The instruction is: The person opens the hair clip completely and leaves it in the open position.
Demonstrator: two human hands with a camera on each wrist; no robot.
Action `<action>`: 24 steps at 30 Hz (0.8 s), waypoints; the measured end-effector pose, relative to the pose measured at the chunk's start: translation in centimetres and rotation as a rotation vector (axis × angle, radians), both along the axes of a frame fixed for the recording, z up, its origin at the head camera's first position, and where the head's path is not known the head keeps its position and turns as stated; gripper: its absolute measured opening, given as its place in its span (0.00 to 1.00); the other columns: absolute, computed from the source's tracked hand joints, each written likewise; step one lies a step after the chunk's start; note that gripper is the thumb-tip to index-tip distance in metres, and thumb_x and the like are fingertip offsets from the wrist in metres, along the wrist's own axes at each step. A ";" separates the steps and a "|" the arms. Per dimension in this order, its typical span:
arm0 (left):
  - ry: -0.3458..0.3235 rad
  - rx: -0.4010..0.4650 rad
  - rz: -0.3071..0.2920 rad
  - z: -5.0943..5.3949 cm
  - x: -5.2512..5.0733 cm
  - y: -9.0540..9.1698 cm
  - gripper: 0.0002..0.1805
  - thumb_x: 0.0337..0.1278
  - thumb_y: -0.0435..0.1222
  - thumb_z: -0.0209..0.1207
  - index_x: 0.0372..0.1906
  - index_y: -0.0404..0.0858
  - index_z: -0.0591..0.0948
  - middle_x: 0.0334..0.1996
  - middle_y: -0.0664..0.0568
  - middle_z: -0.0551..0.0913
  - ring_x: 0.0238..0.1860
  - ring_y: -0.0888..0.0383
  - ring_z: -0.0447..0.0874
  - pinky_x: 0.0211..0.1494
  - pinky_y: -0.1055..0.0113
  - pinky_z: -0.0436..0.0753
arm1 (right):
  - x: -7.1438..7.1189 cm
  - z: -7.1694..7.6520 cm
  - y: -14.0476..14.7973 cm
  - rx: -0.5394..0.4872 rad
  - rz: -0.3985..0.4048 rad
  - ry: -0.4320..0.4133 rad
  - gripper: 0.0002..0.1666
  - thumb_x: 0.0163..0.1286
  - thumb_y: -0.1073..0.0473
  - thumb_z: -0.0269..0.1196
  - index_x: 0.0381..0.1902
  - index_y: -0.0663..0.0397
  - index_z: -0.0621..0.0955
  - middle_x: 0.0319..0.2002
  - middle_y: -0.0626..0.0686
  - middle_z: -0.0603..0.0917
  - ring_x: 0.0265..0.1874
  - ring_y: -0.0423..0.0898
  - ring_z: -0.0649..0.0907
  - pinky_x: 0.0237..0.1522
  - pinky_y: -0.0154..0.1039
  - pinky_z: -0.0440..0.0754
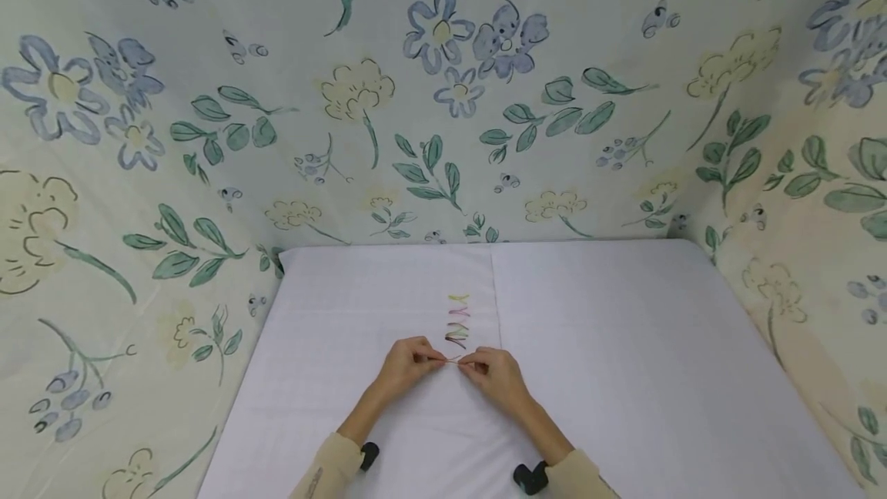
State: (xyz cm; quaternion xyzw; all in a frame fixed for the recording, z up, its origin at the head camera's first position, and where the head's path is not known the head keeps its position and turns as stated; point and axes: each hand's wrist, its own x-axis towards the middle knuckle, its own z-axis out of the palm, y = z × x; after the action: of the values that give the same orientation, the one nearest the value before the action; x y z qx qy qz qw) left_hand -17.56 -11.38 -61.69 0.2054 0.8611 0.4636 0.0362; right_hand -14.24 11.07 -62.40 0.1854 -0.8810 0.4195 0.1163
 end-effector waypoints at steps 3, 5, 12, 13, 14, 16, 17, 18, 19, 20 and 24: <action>0.034 -0.049 -0.009 -0.1 -0.7 0.1 0.03 0.55 0.33 0.74 0.34 0.44 0.94 0.28 0.54 0.87 0.25 0.71 0.70 0.29 0.75 0.70 | -0.5 -0.2 0.1 0.014 -0.010 -0.050 0.03 0.61 0.63 0.76 0.33 0.50 0.92 0.18 0.39 0.78 0.20 0.28 0.68 0.24 0.27 0.69; 0.040 -0.059 -0.022 0.0 -1.1 0.2 0.03 0.55 0.33 0.74 0.34 0.43 0.94 0.27 0.54 0.87 0.25 0.70 0.71 0.29 0.75 0.71 | -0.8 -0.4 0.1 0.002 -0.026 -0.083 0.03 0.61 0.64 0.76 0.33 0.50 0.92 0.19 0.40 0.80 0.20 0.29 0.70 0.23 0.27 0.70; -0.015 -0.069 -0.034 0.2 -1.8 0.2 0.03 0.56 0.33 0.73 0.35 0.42 0.94 0.29 0.53 0.90 0.27 0.70 0.74 0.33 0.75 0.72 | -1.9 -1.2 0.2 -0.055 -0.062 -0.158 0.02 0.61 0.62 0.76 0.32 0.49 0.93 0.17 0.40 0.80 0.16 0.29 0.70 0.20 0.27 0.68; -0.023 -0.072 -0.029 0.2 -1.9 0.2 0.03 0.56 0.33 0.73 0.35 0.42 0.94 0.30 0.53 0.90 0.28 0.71 0.74 0.34 0.75 0.72 | -2.0 -1.3 0.2 -0.056 -0.062 -0.154 0.02 0.61 0.61 0.76 0.32 0.49 0.93 0.16 0.40 0.80 0.16 0.28 0.70 0.21 0.27 0.68; -0.028 -0.079 -0.024 0.2 -1.9 0.2 0.03 0.57 0.34 0.74 0.36 0.43 0.94 0.30 0.54 0.90 0.29 0.72 0.75 0.35 0.75 0.73 | -2.1 -1.5 0.2 -0.060 -0.062 -0.151 0.01 0.62 0.60 0.76 0.32 0.50 0.93 0.16 0.40 0.80 0.16 0.28 0.70 0.20 0.27 0.68; -0.029 -0.092 -0.022 0.1 -2.0 0.2 0.03 0.57 0.36 0.74 0.36 0.45 0.94 0.31 0.55 0.90 0.30 0.72 0.75 0.36 0.75 0.74 | -2.2 -1.6 0.3 -0.079 -0.060 -0.140 0.03 0.62 0.59 0.76 0.32 0.53 0.93 0.15 0.40 0.80 0.15 0.29 0.69 0.20 0.27 0.67; -0.030 -0.100 -0.021 0.1 -2.1 0.3 0.03 0.57 0.37 0.74 0.36 0.45 0.94 0.31 0.56 0.90 0.30 0.72 0.76 0.37 0.75 0.74 | -2.2 -1.7 0.4 -0.092 -0.056 -0.139 0.04 0.62 0.59 0.76 0.31 0.53 0.93 0.15 0.40 0.80 0.15 0.29 0.69 0.19 0.27 0.67; -0.030 -0.107 -0.021 0.1 -2.1 0.3 0.03 0.57 0.37 0.74 0.36 0.46 0.94 0.31 0.56 0.90 0.30 0.72 0.76 0.37 0.75 0.74 | -2.2 -1.7 0.4 -0.101 -0.053 -0.141 0.05 0.62 0.58 0.76 0.31 0.54 0.93 0.15 0.40 0.80 0.14 0.29 0.69 0.19 0.27 0.67; -0.032 -0.114 -0.020 0.1 -2.1 0.4 0.03 0.57 0.38 0.74 0.36 0.46 0.94 0.30 0.57 0.89 0.30 0.72 0.76 0.36 0.74 0.74 | -2.2 -1.9 0.4 -0.109 -0.051 -0.139 0.06 0.63 0.58 0.76 0.31 0.54 0.93 0.15 0.40 0.80 0.14 0.29 0.69 0.19 0.27 0.67; -0.030 -0.120 -0.020 0.0 -2.1 0.4 0.03 0.57 0.38 0.74 0.36 0.46 0.94 0.30 0.57 0.89 0.29 0.72 0.75 0.36 0.74 0.74 | -2.2 -1.9 0.5 -0.118 -0.048 -0.140 0.05 0.63 0.58 0.76 0.31 0.55 0.93 0.15 0.40 0.80 0.14 0.29 0.69 0.18 0.26 0.67; -0.045 -0.112 -0.009 0.0 -2.0 0.5 0.02 0.57 0.39 0.74 0.35 0.47 0.94 0.31 0.58 0.89 0.30 0.72 0.76 0.36 0.74 0.74 | -2.2 -2.1 0.5 -0.127 -0.042 -0.123 0.03 0.63 0.59 0.76 0.31 0.53 0.93 0.15 0.40 0.80 0.14 0.28 0.69 0.18 0.25 0.66</action>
State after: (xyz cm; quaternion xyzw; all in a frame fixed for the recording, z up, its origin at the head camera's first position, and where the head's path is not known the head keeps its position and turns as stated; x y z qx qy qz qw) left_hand -19.56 -10.93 -61.69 0.1965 0.8837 0.4192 0.0691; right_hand -16.41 11.59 -64.54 0.1327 -0.8618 0.4826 0.0821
